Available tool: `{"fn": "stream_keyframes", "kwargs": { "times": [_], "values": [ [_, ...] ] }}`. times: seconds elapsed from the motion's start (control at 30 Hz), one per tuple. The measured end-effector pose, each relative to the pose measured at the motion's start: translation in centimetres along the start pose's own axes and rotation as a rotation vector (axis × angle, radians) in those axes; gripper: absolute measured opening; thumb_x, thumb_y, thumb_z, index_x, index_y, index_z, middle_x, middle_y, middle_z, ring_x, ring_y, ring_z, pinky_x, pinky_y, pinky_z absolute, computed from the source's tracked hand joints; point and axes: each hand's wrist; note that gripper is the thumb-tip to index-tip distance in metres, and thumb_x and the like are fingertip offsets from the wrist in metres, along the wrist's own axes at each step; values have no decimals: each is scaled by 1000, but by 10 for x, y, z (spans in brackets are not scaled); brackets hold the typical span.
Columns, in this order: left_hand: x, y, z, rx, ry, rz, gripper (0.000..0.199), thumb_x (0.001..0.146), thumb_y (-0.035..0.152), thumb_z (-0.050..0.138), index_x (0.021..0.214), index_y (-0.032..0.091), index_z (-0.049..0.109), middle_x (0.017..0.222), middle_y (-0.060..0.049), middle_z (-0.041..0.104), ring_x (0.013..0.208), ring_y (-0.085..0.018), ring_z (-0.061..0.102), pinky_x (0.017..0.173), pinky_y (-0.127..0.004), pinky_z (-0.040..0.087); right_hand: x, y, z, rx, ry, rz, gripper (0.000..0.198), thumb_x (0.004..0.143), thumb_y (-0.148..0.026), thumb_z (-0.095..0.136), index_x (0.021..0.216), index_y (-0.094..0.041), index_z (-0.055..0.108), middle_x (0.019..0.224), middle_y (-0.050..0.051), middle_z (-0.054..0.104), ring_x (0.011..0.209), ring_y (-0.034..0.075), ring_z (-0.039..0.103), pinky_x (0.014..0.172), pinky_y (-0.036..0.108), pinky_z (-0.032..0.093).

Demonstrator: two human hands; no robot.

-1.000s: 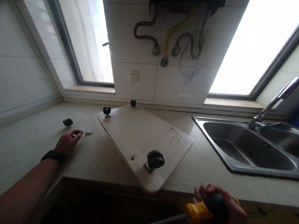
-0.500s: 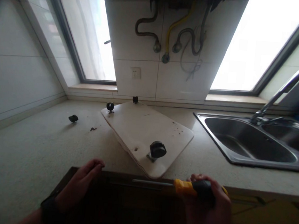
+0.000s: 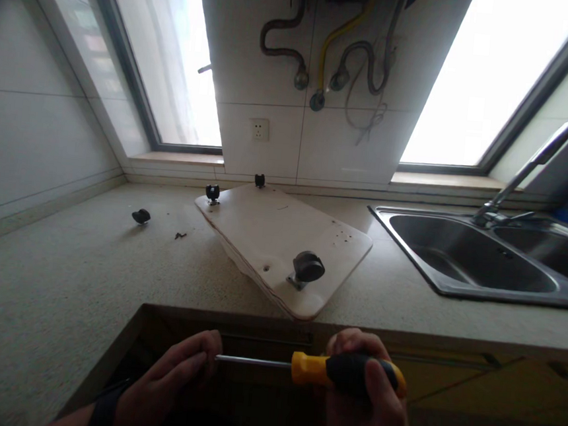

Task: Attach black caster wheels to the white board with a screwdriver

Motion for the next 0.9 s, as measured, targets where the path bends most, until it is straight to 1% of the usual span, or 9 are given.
{"fn": "stream_keyframes", "kwargs": {
  "times": [0.13, 0.27, 0.4, 0.53, 0.63, 0.77, 0.9],
  "values": [
    [1, -2, -1, 42, 3, -24, 39, 101, 56, 51, 85, 20, 52, 78, 1, 41, 71, -16, 36, 65, -28, 34, -5, 6, 2, -11, -50, -31, 44, 60, -58, 88, 66, -19, 68, 75, 3, 53, 70, 15, 56, 59, 20, 56],
    [4, -2, -5, 73, -22, -14, 43, 101, 60, 49, 85, 20, 52, 78, 0, 42, 71, -16, 37, 67, -28, 35, -3, 12, -1, 14, -51, -39, 41, 61, -55, 88, 68, -20, 69, 77, 3, 54, 70, 16, 56, 57, 21, 55],
    [6, -4, -7, 82, 2, -13, 42, 102, 59, 48, 85, 21, 51, 78, 0, 42, 71, -16, 37, 66, -28, 35, 1, 18, -2, 32, -70, -14, 37, 64, -52, 87, 70, -20, 69, 77, 2, 54, 69, 16, 57, 56, 22, 55],
    [5, -4, -6, 92, 4, -4, 41, 103, 59, 47, 86, 21, 50, 78, 1, 41, 71, -16, 36, 66, -28, 35, 6, 22, -1, 23, -53, -25, 36, 65, -52, 87, 70, -21, 70, 78, 2, 55, 71, 15, 56, 60, 21, 55],
    [5, -1, -6, 143, 1, 31, 40, 103, 58, 46, 88, 21, 50, 82, 0, 43, 74, -17, 39, 70, -29, 37, 7, 24, -2, 6, -55, -60, 37, 66, -52, 87, 69, -20, 70, 77, 3, 55, 72, 15, 57, 61, 20, 55],
    [7, -1, -7, 224, 29, 40, 41, 103, 59, 44, 89, 21, 51, 85, -1, 45, 77, -18, 41, 73, -30, 39, 5, 24, -6, -23, -110, -108, 35, 68, -51, 85, 71, -20, 70, 78, 3, 56, 71, 15, 57, 59, 20, 54],
    [10, -4, -8, 322, 41, 43, 39, 104, 57, 44, 91, 21, 51, 88, -3, 49, 80, -19, 44, 74, -31, 40, 3, 22, -14, -77, -202, -147, 30, 74, -48, 81, 75, -21, 71, 78, 4, 56, 70, 16, 58, 57, 22, 55]
  ]
}}
Point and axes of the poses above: each hand's wrist, its own x-axis towards the middle knuckle, its own z-axis out of the palm, y = z × x
